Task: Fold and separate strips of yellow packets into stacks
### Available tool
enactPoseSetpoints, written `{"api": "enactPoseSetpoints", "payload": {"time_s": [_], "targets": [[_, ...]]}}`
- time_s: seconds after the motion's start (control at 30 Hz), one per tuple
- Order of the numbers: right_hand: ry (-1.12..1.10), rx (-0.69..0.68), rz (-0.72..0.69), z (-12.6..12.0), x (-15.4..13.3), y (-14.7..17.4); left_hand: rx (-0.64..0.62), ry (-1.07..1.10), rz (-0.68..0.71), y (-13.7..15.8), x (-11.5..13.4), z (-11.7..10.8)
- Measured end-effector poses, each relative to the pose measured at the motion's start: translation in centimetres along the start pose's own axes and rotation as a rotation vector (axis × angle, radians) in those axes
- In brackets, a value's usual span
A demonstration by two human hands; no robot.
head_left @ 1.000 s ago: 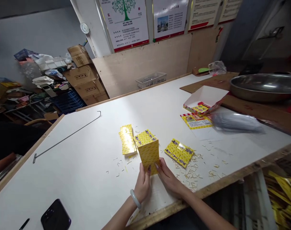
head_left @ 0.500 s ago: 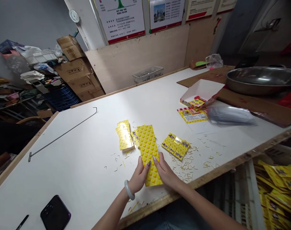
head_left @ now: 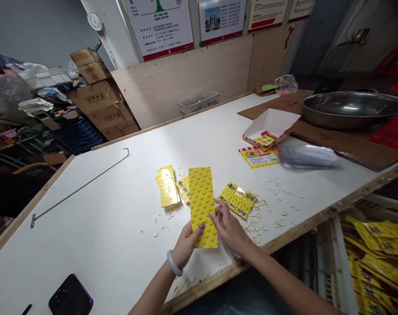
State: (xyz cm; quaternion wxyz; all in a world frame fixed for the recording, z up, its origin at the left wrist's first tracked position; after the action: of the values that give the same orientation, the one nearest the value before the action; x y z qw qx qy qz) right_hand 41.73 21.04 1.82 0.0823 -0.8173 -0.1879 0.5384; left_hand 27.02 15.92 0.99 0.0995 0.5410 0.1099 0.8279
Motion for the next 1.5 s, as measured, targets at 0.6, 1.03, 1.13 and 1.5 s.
{"api": "enactPoseSetpoints", "payload": {"time_s": [0.6, 1.03, 1.13, 1.5], "targets": [[-0.051, -0.382, -0.241, -3.4, -4.6, 0.6, -0.239, -0.605, 0.302, 3.0, 4.8, 0.8], [-0.018, -0.118, -0.173, -4.3, -4.6, -0.3, -0.252, -0.104, 0.108, 1.7, 4.6, 1.7], [-0.023, -0.111, -0.121, -2.7, -4.2, -1.0, -0.111, 0.028, 0.154, 1.3, 4.3, 1.0], [0.039, -0.078, -0.3, -0.3, -4.5, -4.8, 0.116, 0.037, 0.392, -1.1, 6.9, 0.4]]}}
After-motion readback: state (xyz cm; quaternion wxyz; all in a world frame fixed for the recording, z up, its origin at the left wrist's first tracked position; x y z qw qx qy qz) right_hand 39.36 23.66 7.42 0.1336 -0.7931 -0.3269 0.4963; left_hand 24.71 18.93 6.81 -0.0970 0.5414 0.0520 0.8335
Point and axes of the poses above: each hand's wrist, its own y-axis away from the middle knuckle, its own z-axis out of the palm, x = y × z, the point moved 2 cm from there along -y, towards the middle knuckle, and after that the axes turned 8 degrees about x, right-handed, at the moved point
